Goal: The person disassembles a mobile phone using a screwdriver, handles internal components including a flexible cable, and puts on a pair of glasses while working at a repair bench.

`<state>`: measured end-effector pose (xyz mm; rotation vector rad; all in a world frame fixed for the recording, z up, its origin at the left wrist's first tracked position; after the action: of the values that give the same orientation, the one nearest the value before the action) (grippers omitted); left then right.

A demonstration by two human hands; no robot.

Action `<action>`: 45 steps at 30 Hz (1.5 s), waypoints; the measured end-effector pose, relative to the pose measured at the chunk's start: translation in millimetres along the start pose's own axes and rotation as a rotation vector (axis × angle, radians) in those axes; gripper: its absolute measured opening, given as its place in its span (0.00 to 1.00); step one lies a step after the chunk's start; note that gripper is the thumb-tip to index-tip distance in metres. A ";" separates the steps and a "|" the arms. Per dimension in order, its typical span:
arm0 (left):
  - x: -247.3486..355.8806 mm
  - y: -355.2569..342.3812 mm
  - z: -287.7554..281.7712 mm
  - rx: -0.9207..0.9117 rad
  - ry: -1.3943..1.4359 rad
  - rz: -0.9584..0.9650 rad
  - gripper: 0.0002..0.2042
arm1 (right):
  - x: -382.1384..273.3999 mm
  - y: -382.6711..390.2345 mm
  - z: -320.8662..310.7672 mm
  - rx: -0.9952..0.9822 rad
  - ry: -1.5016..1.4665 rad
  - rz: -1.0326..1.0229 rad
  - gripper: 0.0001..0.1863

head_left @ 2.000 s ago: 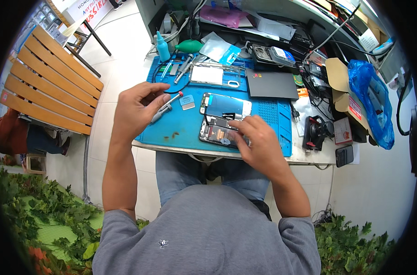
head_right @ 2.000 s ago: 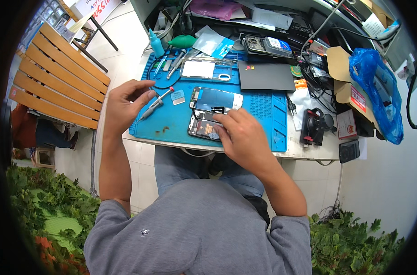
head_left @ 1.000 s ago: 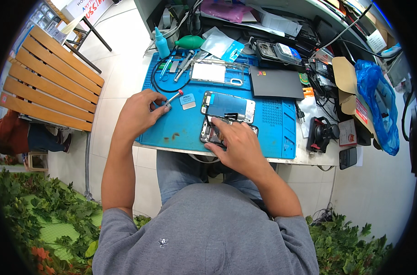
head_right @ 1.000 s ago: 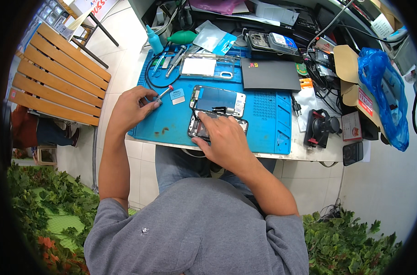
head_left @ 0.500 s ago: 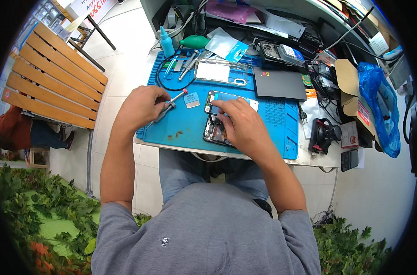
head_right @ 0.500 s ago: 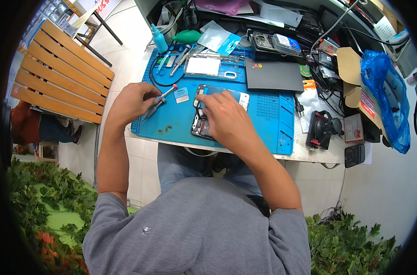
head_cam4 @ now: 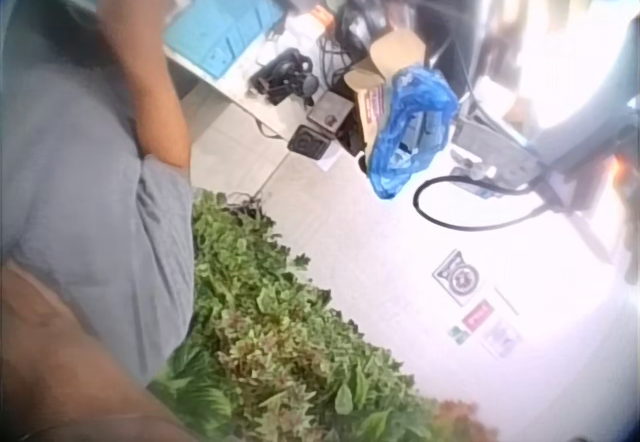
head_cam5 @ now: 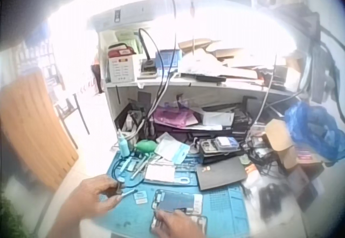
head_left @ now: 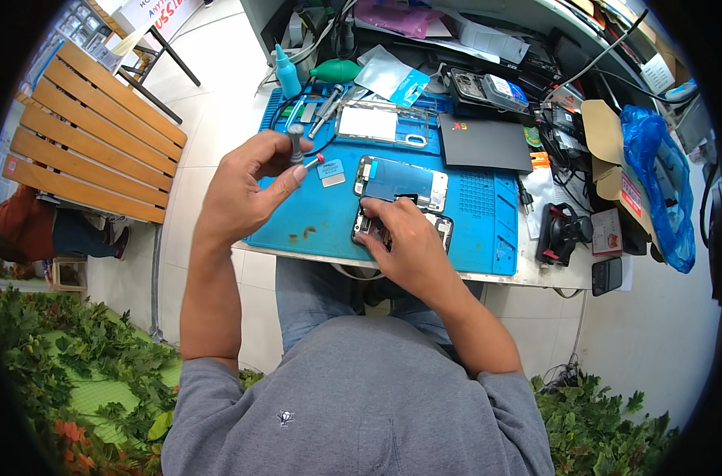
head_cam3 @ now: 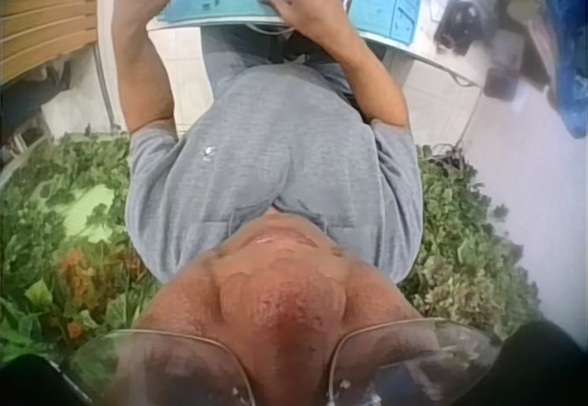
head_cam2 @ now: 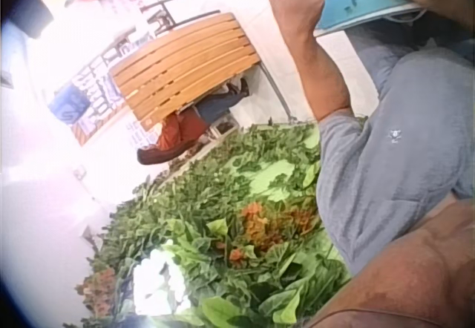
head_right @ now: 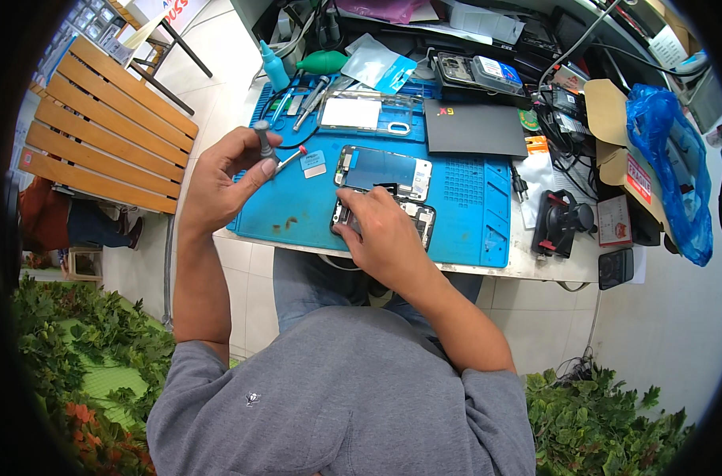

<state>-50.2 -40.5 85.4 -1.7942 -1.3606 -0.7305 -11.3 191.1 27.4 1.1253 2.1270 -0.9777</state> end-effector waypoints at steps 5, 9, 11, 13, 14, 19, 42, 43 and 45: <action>-0.1 8.0 56.4 0.152 0.484 0.167 0.28 | -14.5 10.1 4.6 0.016 0.132 -0.220 0.21; -15.4 16.2 77.9 0.239 0.539 0.218 0.32 | -23.7 17.4 12.0 0.044 0.326 -0.349 0.16; -14.9 20.4 81.3 0.244 0.461 0.290 0.34 | -26.1 19.5 14.6 0.050 0.369 -0.363 0.15; -18.0 19.3 84.2 0.209 0.426 0.311 0.34 | -28.0 22.1 16.8 0.055 0.411 -0.377 0.14; -16.7 18.6 86.8 0.173 0.389 0.333 0.35 | -27.7 22.8 17.9 0.047 0.423 -0.371 0.14; -13.6 19.3 89.2 0.157 0.325 0.328 0.33 | -27.9 24.1 20.4 0.043 0.441 -0.367 0.14; -2.0 17.2 85.9 0.144 0.270 0.424 0.31 | -28.3 24.1 19.7 0.057 0.433 -0.359 0.17; -0.8 17.1 85.8 0.135 0.284 0.443 0.31 | -28.5 24.1 20.0 0.056 0.434 -0.359 0.17; 2.2 16.2 87.5 0.119 0.295 0.457 0.31 | -26.4 24.7 19.6 0.055 0.434 -0.356 0.17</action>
<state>-34.0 31.3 35.2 -1.7332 -0.7473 -0.6171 25.6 172.8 26.4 1.0811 2.7351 -1.0190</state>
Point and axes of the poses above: each hand's wrist, its own y-axis away from the middle knuckle, its own z-axis out of the palm, x = y × z, the point moved 8 cm from there along -y, towards the middle knuckle, and after that the axes turned 3 degrees about x, right-handed, at the moved point
